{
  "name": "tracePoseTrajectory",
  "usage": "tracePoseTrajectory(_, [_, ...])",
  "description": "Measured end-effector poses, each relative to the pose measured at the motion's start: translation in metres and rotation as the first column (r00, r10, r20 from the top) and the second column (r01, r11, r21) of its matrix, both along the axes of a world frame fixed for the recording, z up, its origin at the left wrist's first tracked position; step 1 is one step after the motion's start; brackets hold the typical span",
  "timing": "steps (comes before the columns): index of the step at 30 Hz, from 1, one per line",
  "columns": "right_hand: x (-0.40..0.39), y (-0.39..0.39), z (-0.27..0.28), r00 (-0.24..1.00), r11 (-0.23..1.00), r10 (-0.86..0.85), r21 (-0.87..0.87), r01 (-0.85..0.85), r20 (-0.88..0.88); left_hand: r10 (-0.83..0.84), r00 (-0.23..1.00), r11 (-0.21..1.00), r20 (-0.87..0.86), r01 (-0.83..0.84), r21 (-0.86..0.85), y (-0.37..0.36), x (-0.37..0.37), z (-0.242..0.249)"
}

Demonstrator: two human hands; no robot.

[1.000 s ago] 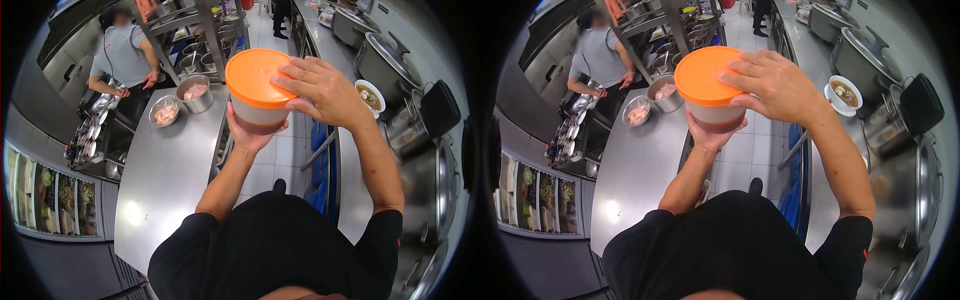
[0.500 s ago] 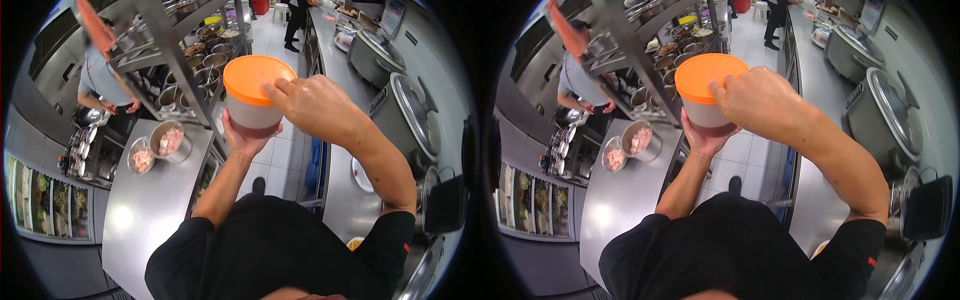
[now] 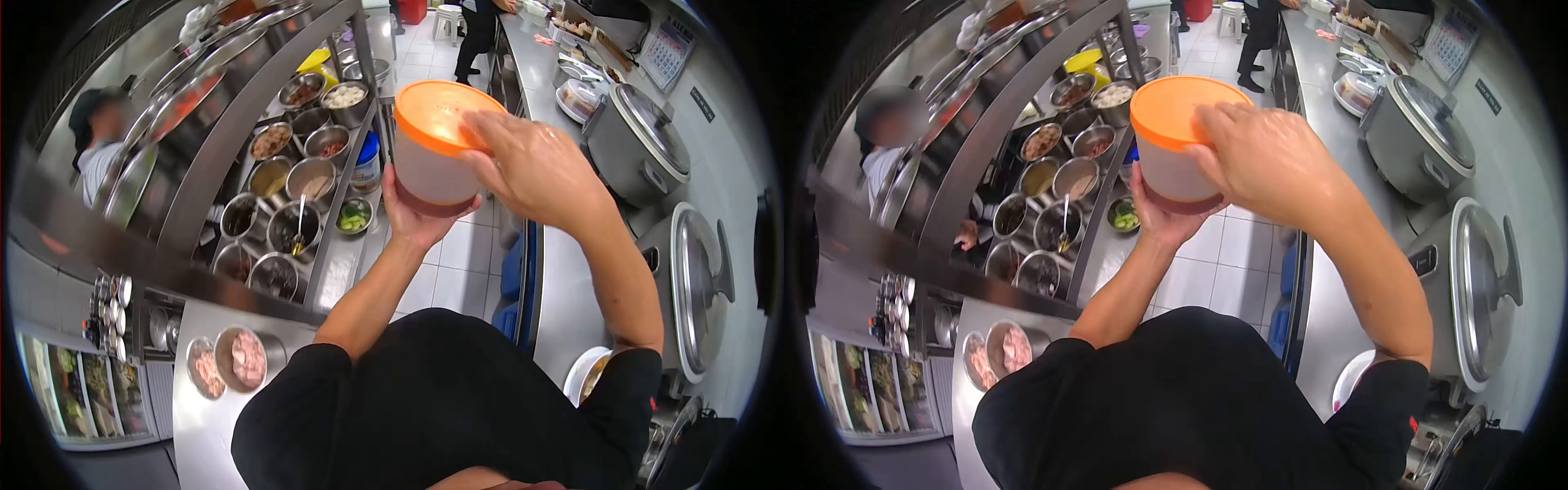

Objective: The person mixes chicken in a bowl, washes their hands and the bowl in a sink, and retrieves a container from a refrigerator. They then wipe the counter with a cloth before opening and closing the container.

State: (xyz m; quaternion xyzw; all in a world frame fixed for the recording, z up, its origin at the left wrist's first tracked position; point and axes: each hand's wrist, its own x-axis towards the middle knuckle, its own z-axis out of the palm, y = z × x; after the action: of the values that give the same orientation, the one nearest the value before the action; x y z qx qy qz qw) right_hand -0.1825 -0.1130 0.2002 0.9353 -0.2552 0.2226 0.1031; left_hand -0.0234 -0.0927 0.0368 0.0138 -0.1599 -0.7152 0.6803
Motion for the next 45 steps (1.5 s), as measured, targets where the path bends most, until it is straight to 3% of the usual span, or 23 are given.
tracePoseTrajectory(2, [0.022,-0.03,0.018,0.981,0.956,-0.179,0.223,0.192,-0.073,-0.012,0.999,0.999,0.037,0.014,-0.036,-0.038,0.002,0.001])
tracePoseTrajectory(6, [0.072,-0.112,-0.014,0.95,0.955,-0.294,0.065,0.288,0.103,0.018,0.998,0.995,0.056,-0.013,-0.101,-0.114,-0.006,0.008])
tracePoseTrajectory(8, [0.08,-0.171,-0.016,0.956,0.963,-0.265,0.09,0.254,0.129,0.042,0.998,0.99,0.049,-0.035,-0.135,-0.17,-0.012,0.015])
tracePoseTrajectory(11, [0.065,-0.215,-0.018,0.976,0.987,-0.162,0.041,0.157,0.148,0.02,1.0,0.988,0.007,-0.018,-0.152,-0.219,-0.017,0.006])
tracePoseTrajectory(14, [0.043,-0.27,-0.025,0.968,0.944,0.16,-0.318,-0.092,0.195,0.02,1.0,0.991,-0.012,-0.021,-0.133,-0.27,-0.026,0.014])
tracePoseTrajectory(17, [0.018,-0.324,-0.012,0.891,0.857,0.441,-0.345,-0.383,0.106,0.042,0.999,0.988,-0.023,-0.045,-0.146,-0.313,-0.029,0.025])
tracePoseTrajectory(19, [0.004,-0.354,-0.004,0.848,0.807,0.529,-0.323,-0.494,0.027,0.006,1.0,0.994,-0.024,-0.008,-0.106,-0.34,-0.026,0.027])
tracePoseTrajectory(23, [-0.01,-0.413,0.003,0.867,0.827,0.494,-0.343,-0.445,0.065,-0.023,0.999,0.996,0.038,0.026,-0.085,-0.403,-0.018,0.024])
tracePoseTrajectory(26, [-0.007,-0.437,0.015,0.983,0.977,0.156,-0.131,-0.169,-0.099,-0.01,1.0,0.996,0.009,0.01,-0.09,-0.454,-0.006,0.021])
tracePoseTrajectory(27, [-0.001,-0.446,0.017,0.988,0.992,0.066,-0.102,-0.08,-0.136,0.075,0.992,0.996,0.098,-0.07,-0.05,-0.469,-0.002,0.022])
tracePoseTrajectory(30, [0.023,-0.486,0.027,0.949,0.996,-0.057,-0.08,0.034,-0.31,0.081,0.995,0.993,0.05,-0.076,-0.086,-0.521,0.018,0.013])
tracePoseTrajectory(34, [0.057,-0.55,0.046,0.903,0.999,-0.045,-0.001,0.049,-0.426,0.138,0.982,0.984,0.129,-0.122,-0.129,-0.583,0.053,0.012])
tracePoseTrajectory(39, [0.101,-0.614,0.044,0.916,0.989,-0.078,-0.149,0.02,-0.394,0.159,0.983,0.975,0.093,-0.142,-0.173,-0.652,0.096,0.017])
tracePoseTrajectory(43, [0.122,-0.676,0.039,0.938,0.988,0.035,-0.13,-0.085,-0.344,0.191,0.975,0.975,0.114,-0.175,-0.133,-0.69,0.122,0.013])
tracePoseTrajectory(45, [0.135,-0.698,0.042,0.925,0.993,0.017,-0.098,-0.059,-0.379,0.246,0.964,0.964,0.098,-0.233,-0.129,-0.712,0.134,0.008])
